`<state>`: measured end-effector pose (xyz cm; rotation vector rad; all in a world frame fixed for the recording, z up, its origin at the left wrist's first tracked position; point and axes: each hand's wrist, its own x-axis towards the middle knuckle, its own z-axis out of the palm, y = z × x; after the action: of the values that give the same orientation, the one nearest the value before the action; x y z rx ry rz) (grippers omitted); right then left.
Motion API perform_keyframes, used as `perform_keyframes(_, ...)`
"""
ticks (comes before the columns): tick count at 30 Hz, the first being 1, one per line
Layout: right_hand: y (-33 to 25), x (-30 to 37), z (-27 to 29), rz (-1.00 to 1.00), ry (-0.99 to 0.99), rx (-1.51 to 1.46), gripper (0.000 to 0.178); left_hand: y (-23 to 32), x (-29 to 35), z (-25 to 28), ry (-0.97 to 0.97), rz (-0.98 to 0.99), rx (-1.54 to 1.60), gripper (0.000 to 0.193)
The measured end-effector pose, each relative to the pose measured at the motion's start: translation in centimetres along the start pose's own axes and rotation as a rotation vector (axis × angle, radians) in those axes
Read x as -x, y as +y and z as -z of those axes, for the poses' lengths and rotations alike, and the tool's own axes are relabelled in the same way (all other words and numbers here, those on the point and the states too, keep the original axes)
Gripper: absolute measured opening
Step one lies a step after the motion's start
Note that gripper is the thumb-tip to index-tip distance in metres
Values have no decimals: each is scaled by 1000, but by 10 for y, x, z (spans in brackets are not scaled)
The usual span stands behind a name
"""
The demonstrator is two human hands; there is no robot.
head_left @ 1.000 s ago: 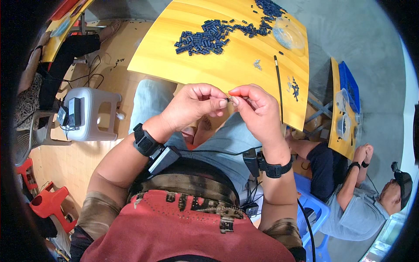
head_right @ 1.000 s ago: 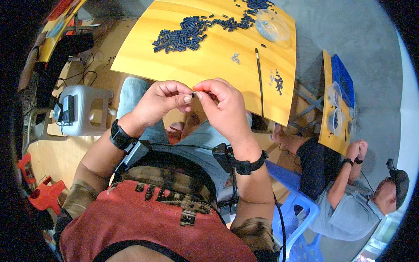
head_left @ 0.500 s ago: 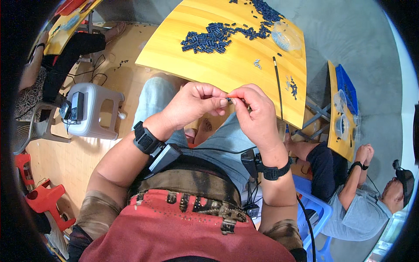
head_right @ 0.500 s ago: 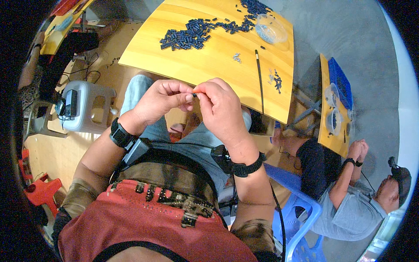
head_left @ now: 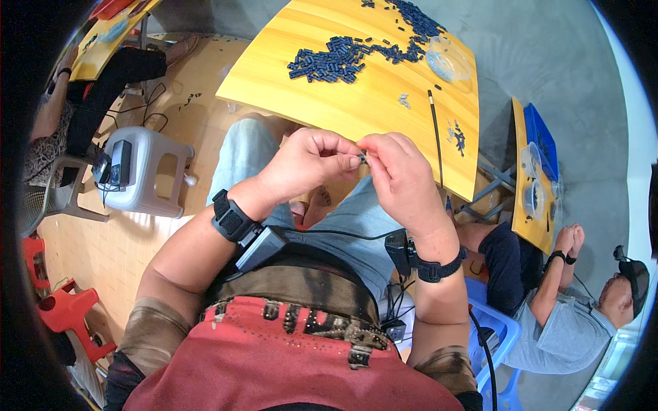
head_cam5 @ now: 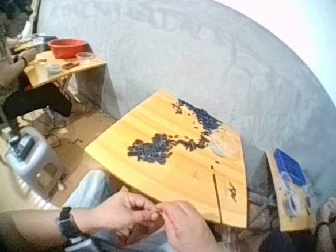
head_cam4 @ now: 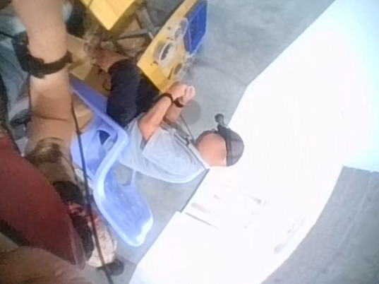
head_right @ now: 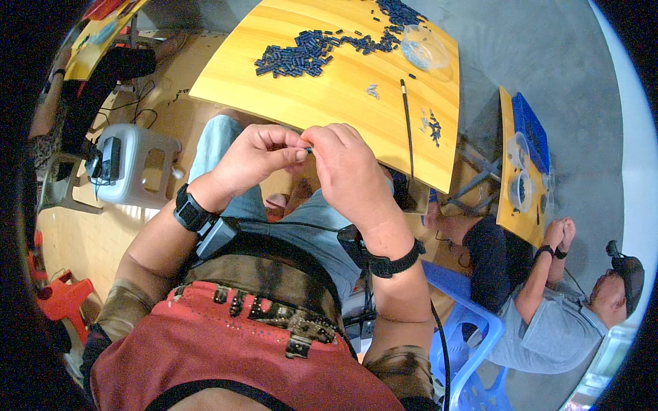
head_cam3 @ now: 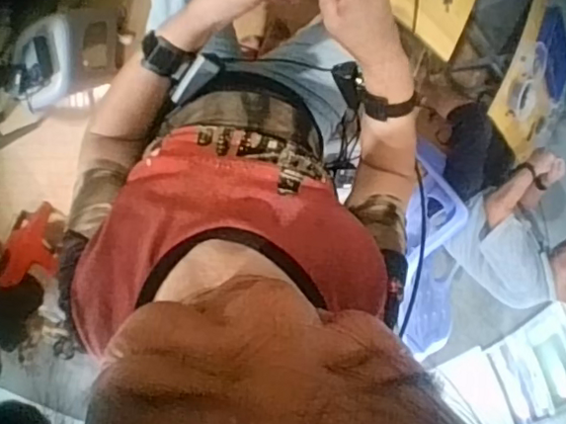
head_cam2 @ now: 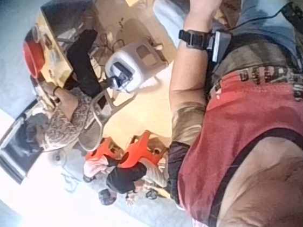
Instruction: Picking up, inspecting, and sorting small blue plastic cylindrical components at a workshop table.
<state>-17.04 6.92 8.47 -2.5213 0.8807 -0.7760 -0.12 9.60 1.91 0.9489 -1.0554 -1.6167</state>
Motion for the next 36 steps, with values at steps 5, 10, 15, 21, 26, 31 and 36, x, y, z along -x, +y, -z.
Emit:
perform_keyframes(5,-4,-5,-1,26,-52,48,20,2,1,1,47,-47,-167,14)
perform_keyframes(10,-7,-11,-1,47,-111,87,22,0,-1,3,91,-97,-377,13)
perform_keyframes(15,-7,-13,3,64,-157,56,22,1,0,3,64,-159,-391,13)
perform_keyframes(21,3,-8,-7,-146,-45,-79,24,-1,-4,9,43,-10,-79,14)
perform_keyframes(26,15,0,-19,-177,50,-54,30,-4,-8,13,34,69,203,15)
perform_keyframes(31,14,-5,-30,-122,124,-46,29,-4,-9,16,40,165,345,15)
perform_keyframes(36,17,-8,-35,-124,112,-14,29,-11,-15,17,23,189,425,15)
